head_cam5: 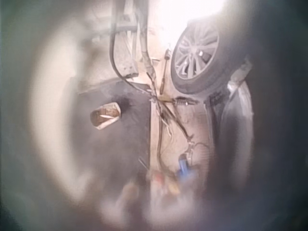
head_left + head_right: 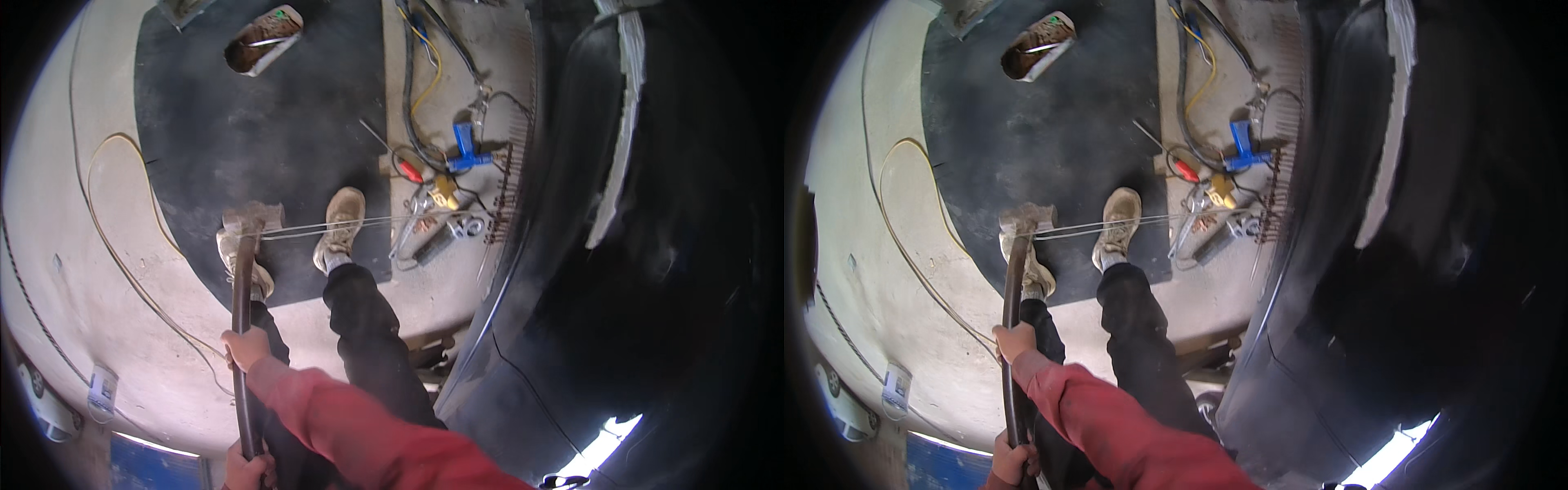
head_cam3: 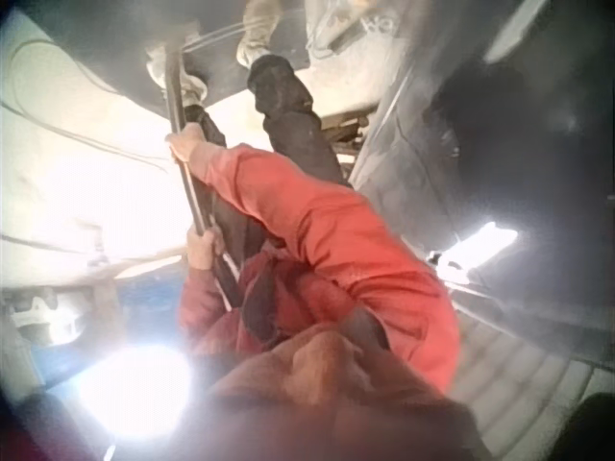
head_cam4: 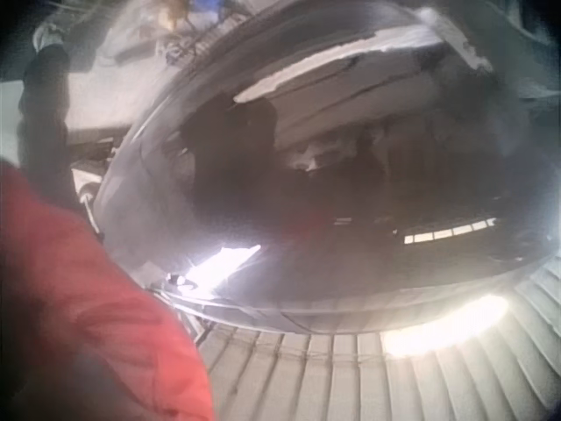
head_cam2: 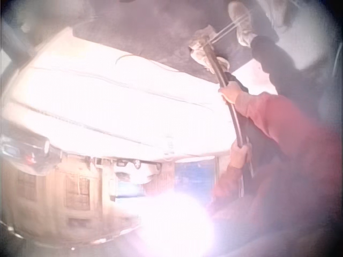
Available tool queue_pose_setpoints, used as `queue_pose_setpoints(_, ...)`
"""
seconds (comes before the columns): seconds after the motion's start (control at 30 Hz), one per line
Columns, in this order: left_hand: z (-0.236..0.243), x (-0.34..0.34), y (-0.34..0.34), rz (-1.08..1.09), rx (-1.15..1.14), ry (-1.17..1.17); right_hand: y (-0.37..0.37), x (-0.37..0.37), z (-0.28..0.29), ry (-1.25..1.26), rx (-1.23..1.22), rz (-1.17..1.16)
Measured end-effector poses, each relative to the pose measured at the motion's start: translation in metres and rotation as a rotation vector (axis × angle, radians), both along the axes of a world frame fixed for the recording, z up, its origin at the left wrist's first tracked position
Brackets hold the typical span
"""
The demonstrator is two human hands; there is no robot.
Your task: The person uses a hammer and a metal rod to tap and adjust the lower edge of a car bumper. They then use a wire brush to clean the bumper surface and a blue tool to scrape or smooth the area. The person repeats the hammering and brushing actions on different sections of the bumper.
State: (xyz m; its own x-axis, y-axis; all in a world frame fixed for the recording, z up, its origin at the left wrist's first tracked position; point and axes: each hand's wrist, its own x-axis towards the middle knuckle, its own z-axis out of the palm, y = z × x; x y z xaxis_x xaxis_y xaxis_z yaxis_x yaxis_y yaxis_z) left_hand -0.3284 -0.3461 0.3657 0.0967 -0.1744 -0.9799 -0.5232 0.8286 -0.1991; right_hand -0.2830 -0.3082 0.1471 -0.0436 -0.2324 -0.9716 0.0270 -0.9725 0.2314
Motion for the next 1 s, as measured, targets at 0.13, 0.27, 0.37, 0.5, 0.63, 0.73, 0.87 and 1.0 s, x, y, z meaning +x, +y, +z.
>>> queue_pose_setpoints(0.13, -0.002, 0.004, 0.008, 0.065, -0.022, -0.052, 0.01, 0.009, -0.001, -0.003, 0.022, -0.044)
queue_pose_setpoints(0.27, -0.014, 0.005, 0.012, 0.136, -0.016, -0.14, 0.043, 0.031, 0.003, -0.036, 0.03, -0.116)
queue_pose_setpoints(0.37, -0.026, 0.004, 0.006, 0.016, 0.057, -0.188, 0.06, 0.047, 0.002, -0.134, 0.056, -0.097)
queue_pose_setpoints(0.5, -0.016, -0.011, -0.01, -0.008, 0.028, -0.106, 0.043, 0.013, 0.01, -0.14, -0.045, 0.042)
queue_pose_setpoints(0.63, 0.016, -0.013, -0.018, 0.023, -0.129, -0.007, 0.006, -0.013, 0.024, -0.071, -0.045, 0.133)
queue_pose_setpoints(0.73, 0.011, -0.004, -0.014, 0.005, -0.062, -0.038, -0.001, 0.0, 0.018, -0.01, -0.024, 0.029)
queue_pose_setpoints(0.87, -0.011, 0.011, 0.001, 0.107, -0.024, -0.106, 0.018, 0.02, 0.0, 0.004, 0.008, -0.012)
queue_pose_setpoints(1.0, -0.024, 0.015, 0.009, 0.127, 0.0, -0.187, 0.048, 0.05, -0.002, -0.049, 0.028, -0.082)
